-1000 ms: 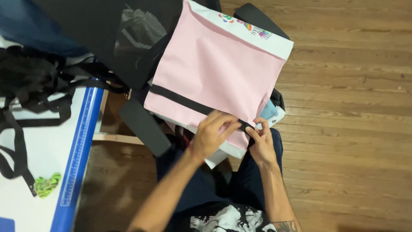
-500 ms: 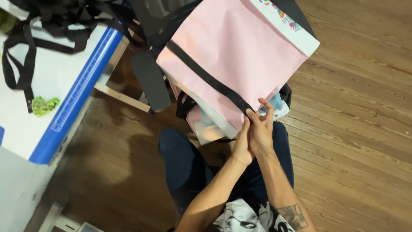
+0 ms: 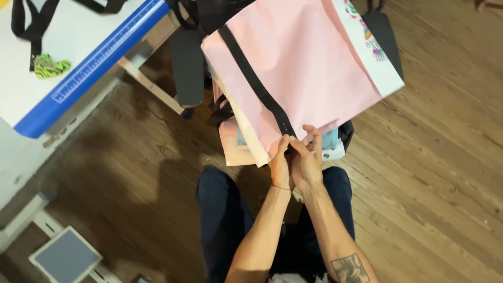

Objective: Manually aligning and preparing a pink tote bag and its black straps for assembly or finishing.

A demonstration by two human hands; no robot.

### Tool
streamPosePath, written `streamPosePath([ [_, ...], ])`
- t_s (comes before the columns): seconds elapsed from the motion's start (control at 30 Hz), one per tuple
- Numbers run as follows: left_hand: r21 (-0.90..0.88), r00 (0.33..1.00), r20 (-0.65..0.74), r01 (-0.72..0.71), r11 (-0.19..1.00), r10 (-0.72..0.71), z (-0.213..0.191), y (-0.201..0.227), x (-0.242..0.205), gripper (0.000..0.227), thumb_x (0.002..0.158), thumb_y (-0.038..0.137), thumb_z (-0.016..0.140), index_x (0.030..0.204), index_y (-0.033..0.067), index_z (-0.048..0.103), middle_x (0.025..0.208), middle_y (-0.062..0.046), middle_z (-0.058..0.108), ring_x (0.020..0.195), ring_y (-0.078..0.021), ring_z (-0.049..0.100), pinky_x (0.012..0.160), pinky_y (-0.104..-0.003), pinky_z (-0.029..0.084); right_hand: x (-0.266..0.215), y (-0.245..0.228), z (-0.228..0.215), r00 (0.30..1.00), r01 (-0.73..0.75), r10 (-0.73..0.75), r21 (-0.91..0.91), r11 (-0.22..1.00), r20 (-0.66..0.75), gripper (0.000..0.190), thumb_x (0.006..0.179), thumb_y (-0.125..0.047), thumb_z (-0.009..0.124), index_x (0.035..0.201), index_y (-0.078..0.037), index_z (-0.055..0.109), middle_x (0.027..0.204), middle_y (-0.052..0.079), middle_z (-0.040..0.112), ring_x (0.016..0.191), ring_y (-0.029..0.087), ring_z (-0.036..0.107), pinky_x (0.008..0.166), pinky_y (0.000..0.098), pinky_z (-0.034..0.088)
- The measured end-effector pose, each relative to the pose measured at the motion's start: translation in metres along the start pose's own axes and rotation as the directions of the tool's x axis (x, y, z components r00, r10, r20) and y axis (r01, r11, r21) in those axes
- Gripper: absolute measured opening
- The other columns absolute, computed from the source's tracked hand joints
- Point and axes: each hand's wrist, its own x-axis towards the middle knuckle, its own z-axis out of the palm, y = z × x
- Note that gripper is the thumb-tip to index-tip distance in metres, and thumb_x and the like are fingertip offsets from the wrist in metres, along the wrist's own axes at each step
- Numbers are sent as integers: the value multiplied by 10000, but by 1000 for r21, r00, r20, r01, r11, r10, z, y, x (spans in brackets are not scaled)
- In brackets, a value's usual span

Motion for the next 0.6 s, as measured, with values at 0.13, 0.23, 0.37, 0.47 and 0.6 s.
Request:
streamPosePath([
  [0.13, 43, 959, -52, -278, 960, 280, -1, -9, -1, 294, 938, 57, 737, 1216, 29, 644, 1095, -59, 652, 1000, -186, 600, 849, -339, 497, 18, -4, -38, 995, -53, 63, -115, 992, 83, 537, 918, 86, 648, 1361, -133, 439, 923, 23, 548, 892, 154, 596, 849, 326, 518],
  [0.23, 84, 871, -82, -478, 874, 485, 13, -9, -15, 421, 856, -33, 721, 1255, 73, 637, 1146, -30, 669, 1033, -156, 626, 899, -311, 525, 27, -37, -47, 953, -36, 165, -444, 895, 255, 581, 891, 57, 700, 1379, -123, 441, 878, 19, 562, 817, 115, 612, 775, 270, 534],
  [0.37, 59, 874, -160, -455, 889, 458, 7, -17, -24, 342, 882, -21, 719, 1211, 42, 649, 1106, -67, 688, 952, -191, 661, 787, -382, 575, 33, -73, -30, 946, 104, 230, -889, 446, 226, 297, 946, -63, 759, 1211, -43, 627, 736, 120, 638, 612, 145, 565, 547, 301, 439],
  [0.47, 34, 862, -130, -490, 871, 490, 2, -24, -22, 287, 920, -13, 728, 1197, 0, 654, 1089, -95, 686, 920, -208, 665, 765, -439, 609, 39, -85, 6, 905, 349, 158, -901, 258, 395, 203, 934, -107, 787, 1099, -10, 717, 736, 119, 641, 589, 140, 545, 528, 302, 423],
  [0.6, 48, 840, -200, -506, 861, 505, -1, -29, -18, 271, 903, -1, 730, 1160, -2, 643, 1081, -74, 687, 936, -180, 688, 828, -467, 664, 51, -84, 38, 705, 632, 240, -745, 214, 667, 214, 855, -134, 799, 1022, -16, 736, 866, 83, 658, 641, 138, 644, 566, 285, 504],
])
